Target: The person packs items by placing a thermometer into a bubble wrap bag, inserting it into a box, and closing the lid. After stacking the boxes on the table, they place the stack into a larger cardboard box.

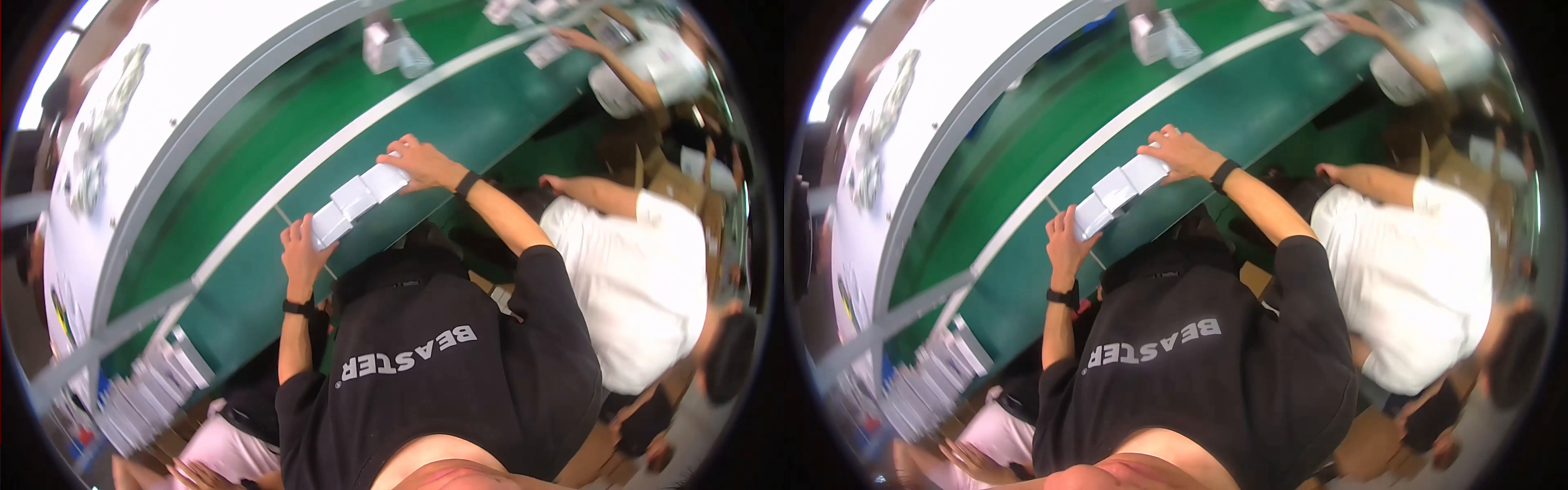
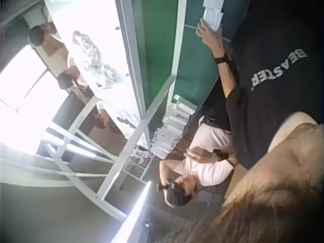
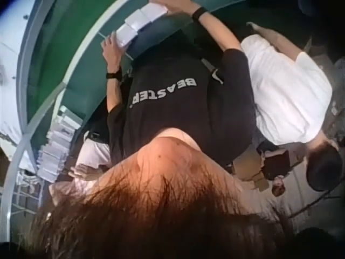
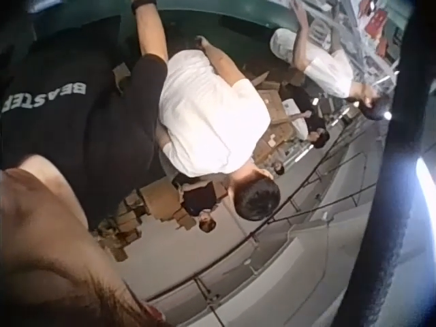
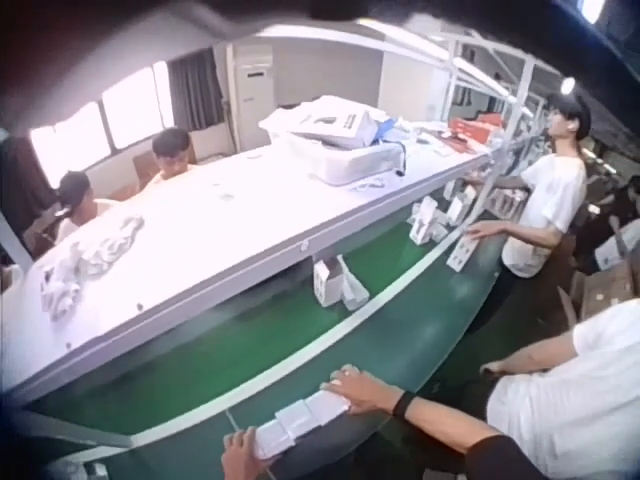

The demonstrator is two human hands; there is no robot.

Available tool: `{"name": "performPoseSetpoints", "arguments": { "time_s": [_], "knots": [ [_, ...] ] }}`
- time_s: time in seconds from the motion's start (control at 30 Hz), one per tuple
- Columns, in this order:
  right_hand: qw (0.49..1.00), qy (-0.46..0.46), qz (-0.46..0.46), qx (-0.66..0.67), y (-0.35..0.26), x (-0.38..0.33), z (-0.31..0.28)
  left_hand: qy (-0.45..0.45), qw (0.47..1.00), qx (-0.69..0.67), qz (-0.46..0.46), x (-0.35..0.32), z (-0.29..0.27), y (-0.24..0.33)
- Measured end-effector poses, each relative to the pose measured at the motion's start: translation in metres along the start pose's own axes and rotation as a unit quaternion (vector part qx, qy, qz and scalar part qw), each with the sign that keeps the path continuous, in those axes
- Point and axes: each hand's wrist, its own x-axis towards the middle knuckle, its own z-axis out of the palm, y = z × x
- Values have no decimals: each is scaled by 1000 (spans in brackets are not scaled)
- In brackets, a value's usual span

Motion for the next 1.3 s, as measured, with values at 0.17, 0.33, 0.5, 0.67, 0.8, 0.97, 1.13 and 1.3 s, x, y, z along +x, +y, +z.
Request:
{"name": "performPoseSetpoints", "arguments": {
  "time_s": [0.17,0.33,0.5,0.67,0.8,0.97,1.13,1.3],
  "knots": [
    [992,52,116,12,-52,-49,5,-2,996,2,95,1,-16,-13],
    [949,150,273,41,-117,-144,36,-87,969,29,228,4,-29,4],
    [866,251,423,85,-199,-239,71,-173,900,74,394,7,-39,74],
    [738,322,580,124,-274,-330,111,-260,796,109,535,-5,-7,179],
    [587,407,694,87,-329,-380,147,-289,681,106,664,-42,44,277],
    [478,392,777,119,-375,-472,188,-311,558,93,764,-132,131,384],
    [388,369,821,197,-385,-581,264,-376,478,122,784,-237,257,469],
    [386,381,797,267,-332,-701,393,-431,456,163,762,-300,407,513]
  ]
}}
